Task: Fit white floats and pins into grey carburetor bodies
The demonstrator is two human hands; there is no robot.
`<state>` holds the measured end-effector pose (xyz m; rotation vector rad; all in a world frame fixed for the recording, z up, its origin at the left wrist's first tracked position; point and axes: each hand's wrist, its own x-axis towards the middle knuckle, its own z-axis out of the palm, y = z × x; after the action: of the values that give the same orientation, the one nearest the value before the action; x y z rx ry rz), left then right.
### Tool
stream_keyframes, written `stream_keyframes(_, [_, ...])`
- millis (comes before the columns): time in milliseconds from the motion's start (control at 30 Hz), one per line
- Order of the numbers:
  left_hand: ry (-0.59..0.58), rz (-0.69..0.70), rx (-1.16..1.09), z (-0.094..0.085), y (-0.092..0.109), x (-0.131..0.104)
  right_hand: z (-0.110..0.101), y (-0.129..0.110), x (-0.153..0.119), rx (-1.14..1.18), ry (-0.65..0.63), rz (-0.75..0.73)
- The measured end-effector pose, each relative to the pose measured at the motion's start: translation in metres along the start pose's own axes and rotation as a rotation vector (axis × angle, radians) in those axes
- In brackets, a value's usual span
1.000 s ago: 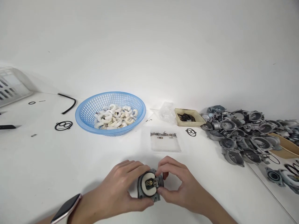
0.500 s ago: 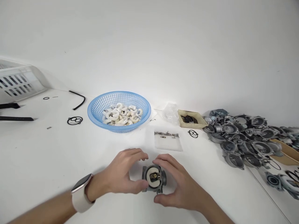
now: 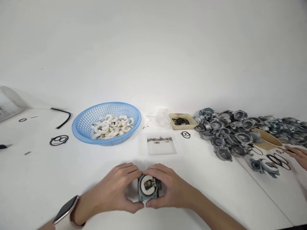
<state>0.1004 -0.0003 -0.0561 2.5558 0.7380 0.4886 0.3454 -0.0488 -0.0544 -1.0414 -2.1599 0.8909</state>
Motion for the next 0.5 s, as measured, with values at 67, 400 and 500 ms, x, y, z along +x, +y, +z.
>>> stream_keyframes(67, [-0.03,-0.021,-0.017,-0.002,0.002,0.005,-0.004,0.003,-0.002,-0.016,0.009,0.001])
stream_keyframes(400, [-0.133,-0.135,0.066,-0.011,0.021,0.037,-0.03,0.0,-0.009,-0.003,-0.05,0.189])
stream_keyframes(500, [-0.084,-0.097,0.045,-0.002,0.016,0.036,-0.033,0.001,-0.013,-0.017,-0.071,0.259])
